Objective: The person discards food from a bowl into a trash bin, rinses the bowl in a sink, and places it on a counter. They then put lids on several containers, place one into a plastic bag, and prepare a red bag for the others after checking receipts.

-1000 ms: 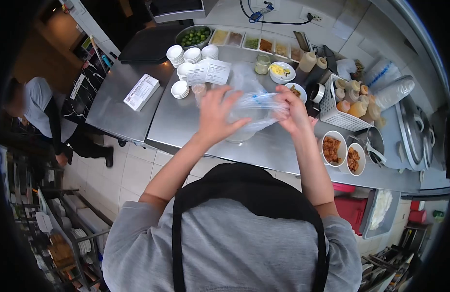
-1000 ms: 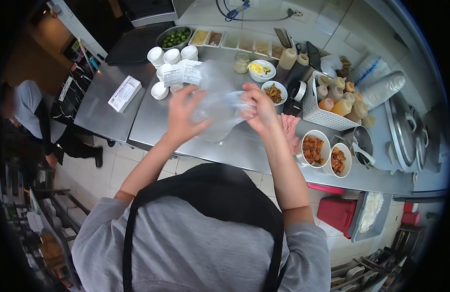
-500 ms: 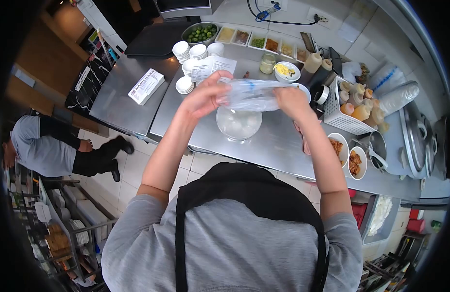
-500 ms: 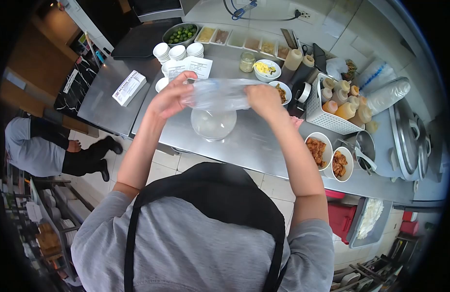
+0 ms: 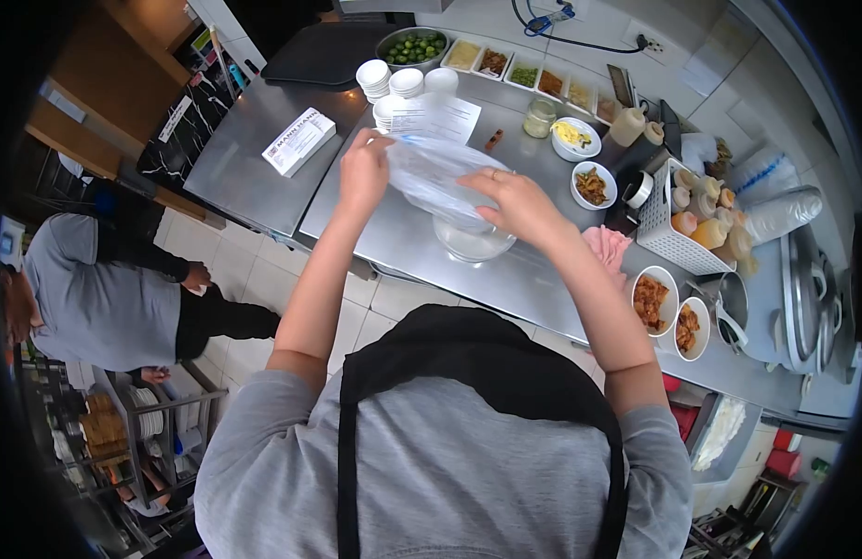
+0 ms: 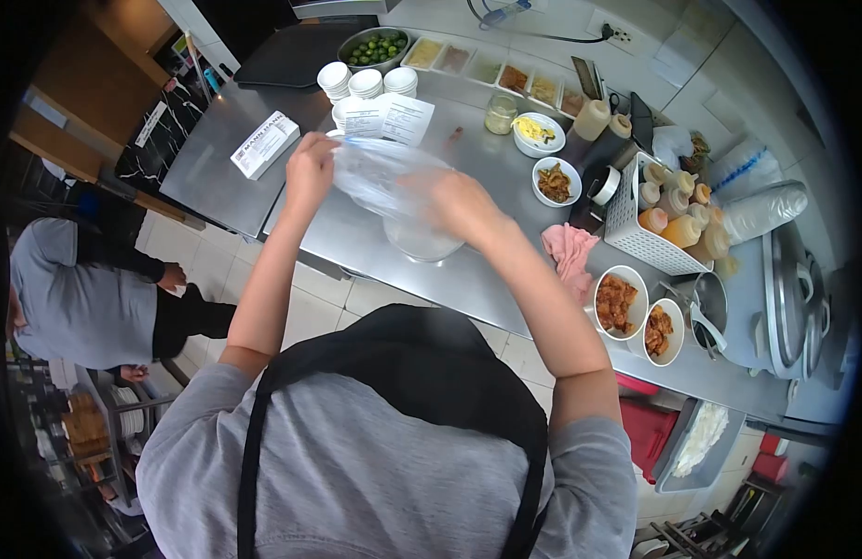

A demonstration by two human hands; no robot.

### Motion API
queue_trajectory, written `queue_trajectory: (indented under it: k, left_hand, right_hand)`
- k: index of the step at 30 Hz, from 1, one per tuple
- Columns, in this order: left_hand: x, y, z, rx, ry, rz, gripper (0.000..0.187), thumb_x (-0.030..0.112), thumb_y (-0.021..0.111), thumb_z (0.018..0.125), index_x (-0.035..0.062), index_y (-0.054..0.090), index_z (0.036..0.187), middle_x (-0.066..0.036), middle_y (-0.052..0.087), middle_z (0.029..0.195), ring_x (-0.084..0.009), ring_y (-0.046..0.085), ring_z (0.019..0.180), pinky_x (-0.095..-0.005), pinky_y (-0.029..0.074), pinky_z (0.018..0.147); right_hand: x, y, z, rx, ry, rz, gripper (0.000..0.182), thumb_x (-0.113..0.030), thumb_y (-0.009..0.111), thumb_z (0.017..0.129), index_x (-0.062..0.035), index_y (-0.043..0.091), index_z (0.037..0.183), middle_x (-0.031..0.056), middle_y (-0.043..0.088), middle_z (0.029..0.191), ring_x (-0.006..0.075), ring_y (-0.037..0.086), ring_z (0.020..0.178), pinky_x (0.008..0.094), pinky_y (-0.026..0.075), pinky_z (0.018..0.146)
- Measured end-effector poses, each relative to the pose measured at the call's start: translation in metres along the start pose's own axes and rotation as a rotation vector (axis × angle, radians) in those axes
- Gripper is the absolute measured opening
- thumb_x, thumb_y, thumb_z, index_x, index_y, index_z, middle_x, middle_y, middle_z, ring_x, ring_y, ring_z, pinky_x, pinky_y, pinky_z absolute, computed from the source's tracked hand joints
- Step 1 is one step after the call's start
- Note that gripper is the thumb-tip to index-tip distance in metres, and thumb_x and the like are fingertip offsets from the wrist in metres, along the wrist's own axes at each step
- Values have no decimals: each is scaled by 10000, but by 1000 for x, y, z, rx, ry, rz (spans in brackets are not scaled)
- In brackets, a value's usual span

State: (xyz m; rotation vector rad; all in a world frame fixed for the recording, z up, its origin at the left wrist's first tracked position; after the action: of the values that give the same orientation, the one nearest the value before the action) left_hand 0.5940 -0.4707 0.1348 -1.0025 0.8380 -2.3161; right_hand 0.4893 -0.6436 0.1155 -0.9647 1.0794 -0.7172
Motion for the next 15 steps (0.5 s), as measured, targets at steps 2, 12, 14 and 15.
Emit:
queue_trajectory:
  k: [2, 12, 14, 15]
  left_hand:
    - [-26, -15, -12, 16, -114, 9, 327, -91, 494, 627, 27, 602, 912, -113, 558, 975, -324, 541, 891, -373, 439, 769]
    - [-124, -49, -67, -114, -255, 159, 353, -25, 569, 572, 25, 574, 922, -149, 534, 1083, -331, 511, 992, -351, 415, 839]
    - [-117, -50, -64, -123, -269, 133, 358, -7, 600, 576, 28, 576, 931, -146, 530, 1098, -329, 510, 997, -347, 412, 847]
    - [-109, -49, -61, -143, -261, 119, 394, 22, 639, 571, 27, 570, 959, -141, 525, 1103, -325, 508, 1000, -345, 410, 850]
  right_hand:
    - [-18, -38, -19, 506, -218, -150, 418, -111, 638, 652, -95, 567, 1064, 122, 571, 1041, 316, 551, 904, 385, 449, 767]
    - [66, 120, -74, 7, 759, 1672, 769, -29, 482, 756, -175, 26, 1358, 200, 302, 1285, 348, 565, 928, 421, 524, 690]
    - [66, 115, -71, 63, 744, 1673, 764, 27, 427, 725, -181, 43, 1352, 207, 278, 1287, 349, 553, 958, 427, 524, 725]
    - [64, 116, -72, 61, 742, 1672, 764, 27, 427, 725, -181, 43, 1352, 207, 278, 1287, 349, 553, 958, 427, 524, 725]
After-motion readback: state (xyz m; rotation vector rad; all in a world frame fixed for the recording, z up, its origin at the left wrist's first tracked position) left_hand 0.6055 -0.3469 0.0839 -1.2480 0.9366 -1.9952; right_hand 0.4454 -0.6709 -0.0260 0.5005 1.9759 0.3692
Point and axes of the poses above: each hand's wrist, its own z-axis towards the middle knuckle, its own y-axis out of the palm, x = y × z, the point moved 8 cm from there along z, towards the middle knuckle
